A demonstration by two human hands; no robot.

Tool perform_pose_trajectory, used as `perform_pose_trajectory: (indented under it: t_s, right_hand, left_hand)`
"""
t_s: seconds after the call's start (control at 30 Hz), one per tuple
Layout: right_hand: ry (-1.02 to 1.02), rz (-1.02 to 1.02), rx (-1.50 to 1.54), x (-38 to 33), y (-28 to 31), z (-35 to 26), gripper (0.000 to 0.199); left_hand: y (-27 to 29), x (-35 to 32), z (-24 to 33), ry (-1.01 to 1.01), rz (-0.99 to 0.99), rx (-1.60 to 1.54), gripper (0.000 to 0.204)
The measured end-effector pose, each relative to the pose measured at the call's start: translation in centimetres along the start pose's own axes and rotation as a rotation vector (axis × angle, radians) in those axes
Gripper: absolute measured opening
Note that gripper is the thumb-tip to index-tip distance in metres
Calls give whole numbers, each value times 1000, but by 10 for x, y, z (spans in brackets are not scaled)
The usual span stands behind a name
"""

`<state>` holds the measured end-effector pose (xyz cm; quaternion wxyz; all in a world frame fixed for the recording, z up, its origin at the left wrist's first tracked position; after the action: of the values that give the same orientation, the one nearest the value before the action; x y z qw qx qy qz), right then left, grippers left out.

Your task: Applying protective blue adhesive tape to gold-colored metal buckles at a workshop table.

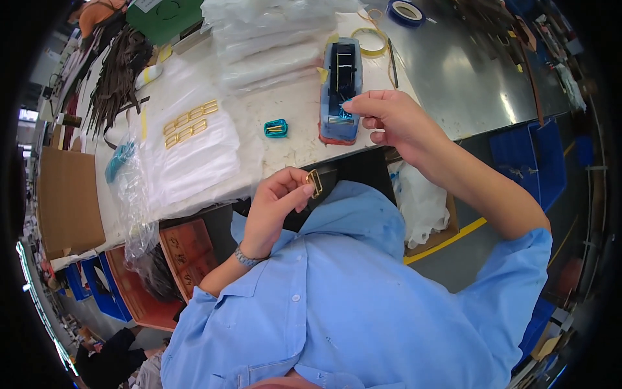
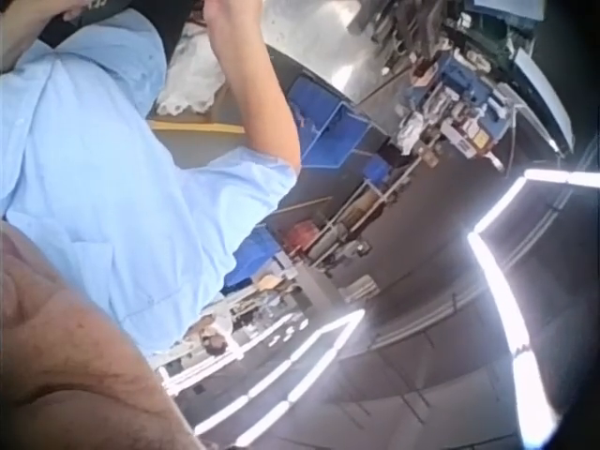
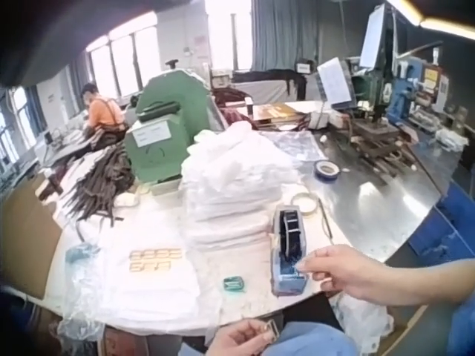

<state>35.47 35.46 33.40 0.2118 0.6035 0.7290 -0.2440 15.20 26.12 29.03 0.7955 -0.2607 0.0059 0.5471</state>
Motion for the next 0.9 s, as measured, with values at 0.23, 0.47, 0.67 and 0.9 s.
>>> perform_pose_trajectory:
  t_s: [0.23, 0.47, 0.67, 0.9]
  right_hand:
    - [238, -31, 107, -45, -31, 51, 10]
    - [437, 5, 223, -39, -40, 78, 14]
    - [503, 21, 260, -41, -44, 78, 21]
    - [542, -13, 321, -44, -45, 78, 23]
  left_hand:
    - [-4, -5, 27, 0, -45, 56, 11]
    - [-20, 14, 56, -30, -63, 195, 12]
    - [-28, 25, 64, -55, -24, 326, 15]
    - [-34, 31, 63, -21, -25, 399, 15]
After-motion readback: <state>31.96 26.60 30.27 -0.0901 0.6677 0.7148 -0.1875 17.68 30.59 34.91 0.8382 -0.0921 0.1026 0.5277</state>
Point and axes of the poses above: each hand's wrist, its own x-axis towards the middle knuckle, its own y-axis out of the back of the hand, z = x × y, the point moved 10 cm from there along x, towards the middle knuckle, and after that the axes turned 1 degree about -z, right-handed, at the moved point
